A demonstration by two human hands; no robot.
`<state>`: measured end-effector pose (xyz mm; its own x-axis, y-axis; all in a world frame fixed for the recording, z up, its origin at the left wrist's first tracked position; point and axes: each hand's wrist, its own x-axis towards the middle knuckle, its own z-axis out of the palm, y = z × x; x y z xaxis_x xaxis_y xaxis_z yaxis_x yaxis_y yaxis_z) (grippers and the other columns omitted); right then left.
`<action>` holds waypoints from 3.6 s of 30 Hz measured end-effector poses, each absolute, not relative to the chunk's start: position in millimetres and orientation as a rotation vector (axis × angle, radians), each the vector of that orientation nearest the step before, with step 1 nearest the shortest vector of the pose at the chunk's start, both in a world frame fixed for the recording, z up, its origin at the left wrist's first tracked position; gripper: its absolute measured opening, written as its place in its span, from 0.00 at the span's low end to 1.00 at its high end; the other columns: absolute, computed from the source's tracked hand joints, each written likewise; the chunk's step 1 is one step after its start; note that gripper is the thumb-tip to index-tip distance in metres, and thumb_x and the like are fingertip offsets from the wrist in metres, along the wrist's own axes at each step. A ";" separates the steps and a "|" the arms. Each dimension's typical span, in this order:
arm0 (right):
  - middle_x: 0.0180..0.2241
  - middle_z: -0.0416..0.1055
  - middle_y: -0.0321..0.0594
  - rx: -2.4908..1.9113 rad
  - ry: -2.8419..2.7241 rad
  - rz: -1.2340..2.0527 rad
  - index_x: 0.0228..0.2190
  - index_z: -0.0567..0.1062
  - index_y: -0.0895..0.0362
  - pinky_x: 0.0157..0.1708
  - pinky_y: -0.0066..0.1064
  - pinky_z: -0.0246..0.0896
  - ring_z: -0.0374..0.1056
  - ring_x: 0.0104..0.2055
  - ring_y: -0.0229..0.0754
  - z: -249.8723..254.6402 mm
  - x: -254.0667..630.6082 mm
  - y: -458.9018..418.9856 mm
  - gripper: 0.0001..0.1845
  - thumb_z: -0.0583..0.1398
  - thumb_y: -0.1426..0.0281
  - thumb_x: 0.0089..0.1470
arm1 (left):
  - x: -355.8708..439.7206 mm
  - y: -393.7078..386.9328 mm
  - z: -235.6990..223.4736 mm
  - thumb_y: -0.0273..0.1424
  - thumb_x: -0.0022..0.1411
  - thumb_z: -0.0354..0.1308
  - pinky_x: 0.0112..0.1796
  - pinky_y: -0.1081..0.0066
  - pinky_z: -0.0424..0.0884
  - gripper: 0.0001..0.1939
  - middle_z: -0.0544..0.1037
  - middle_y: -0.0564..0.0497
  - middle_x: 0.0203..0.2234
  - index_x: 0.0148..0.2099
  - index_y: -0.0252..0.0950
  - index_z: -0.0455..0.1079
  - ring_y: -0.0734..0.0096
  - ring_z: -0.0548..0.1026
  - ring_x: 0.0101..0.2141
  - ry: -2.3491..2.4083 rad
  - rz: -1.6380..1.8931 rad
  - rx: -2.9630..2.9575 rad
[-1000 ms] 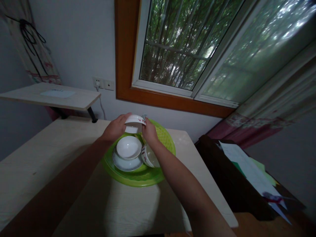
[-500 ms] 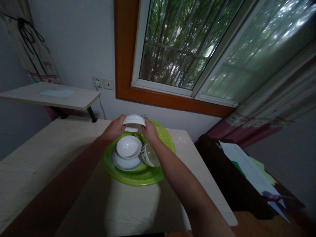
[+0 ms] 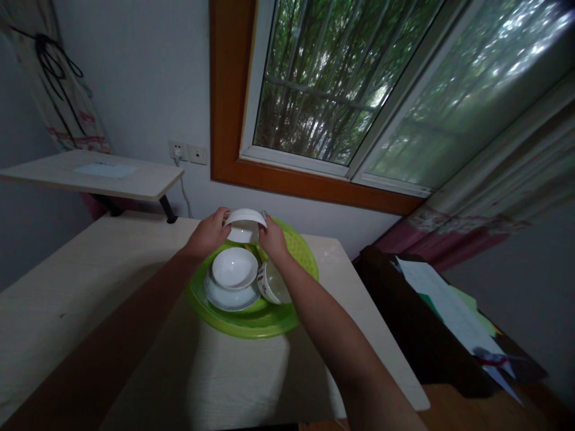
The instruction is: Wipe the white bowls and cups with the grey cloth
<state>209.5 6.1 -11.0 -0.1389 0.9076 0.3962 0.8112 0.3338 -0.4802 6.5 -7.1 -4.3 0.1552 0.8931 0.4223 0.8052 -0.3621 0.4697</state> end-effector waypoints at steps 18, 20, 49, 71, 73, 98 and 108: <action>0.53 0.71 0.56 -1.601 -2.286 -0.115 0.61 0.60 0.57 0.48 0.41 0.66 0.72 0.48 0.53 15.2 202.3 -15.4 0.30 0.52 0.78 0.57 | 9.7 -19.1 4.0 0.20 0.60 0.47 0.45 0.64 0.70 0.21 0.75 0.40 0.47 0.55 0.35 0.62 0.58 0.76 0.45 1.767 0.734 2.441; 0.54 0.70 0.56 -1.577 -2.285 -0.105 0.61 0.60 0.57 0.50 0.41 0.65 0.71 0.49 0.52 16.7 201.2 -17.1 0.31 0.52 0.79 0.56 | 10.1 -19.6 3.8 0.20 0.60 0.46 0.46 0.64 0.70 0.22 0.74 0.39 0.49 0.56 0.34 0.62 0.58 0.75 0.46 1.774 0.738 2.461; 0.53 0.71 0.52 -1.557 -2.206 -0.027 0.62 0.59 0.58 0.49 0.37 0.65 0.71 0.49 0.50 9.0 205.3 -11.2 0.34 0.53 0.78 0.54 | 9.8 -20.5 6.0 0.22 0.61 0.49 0.48 0.64 0.69 0.21 0.74 0.40 0.49 0.56 0.35 0.63 0.58 0.75 0.47 1.696 0.819 2.403; 0.44 0.77 0.45 -1.406 -1.888 0.389 0.46 0.72 0.59 0.45 0.31 0.65 0.72 0.45 0.44 -14.9 208.3 11.0 0.17 0.51 0.76 0.58 | 3.9 -4.5 -6.0 0.24 0.61 0.50 0.52 0.62 0.68 0.19 0.76 0.42 0.48 0.54 0.34 0.67 0.59 0.74 0.49 1.663 1.047 2.394; 0.44 0.77 0.45 -1.401 -1.909 0.391 0.47 0.72 0.59 0.45 0.31 0.65 0.72 0.45 0.43 -14.3 208.4 10.3 0.17 0.52 0.76 0.58 | 3.5 -5.9 -4.3 0.24 0.61 0.49 0.49 0.63 0.70 0.17 0.78 0.43 0.43 0.51 0.34 0.68 0.60 0.75 0.45 1.658 0.983 2.378; 0.43 0.77 0.47 -1.643 -2.002 0.158 0.50 0.70 0.59 0.46 0.34 0.66 0.73 0.45 0.48 -4.2 200.6 -3.6 0.19 0.50 0.75 0.59 | 8.1 -9.8 -3.0 0.24 0.61 0.50 0.52 0.64 0.68 0.21 0.72 0.40 0.53 0.57 0.34 0.62 0.59 0.72 0.52 1.813 1.016 2.416; 0.45 0.77 0.45 -1.631 -1.974 0.283 0.49 0.72 0.58 0.47 0.33 0.67 0.73 0.47 0.46 -15.7 205.5 7.1 0.18 0.52 0.72 0.59 | 6.9 -5.7 -7.1 0.27 0.65 0.46 0.41 0.66 0.70 0.13 0.78 0.44 0.38 0.49 0.36 0.66 0.61 0.77 0.39 1.758 0.869 2.320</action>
<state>205.5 7.1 -15.7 -0.1050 0.9535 0.2824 0.8356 0.2386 -0.4949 6.9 -5.7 -7.1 0.1686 0.9112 0.3759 0.8518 -0.3266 0.4096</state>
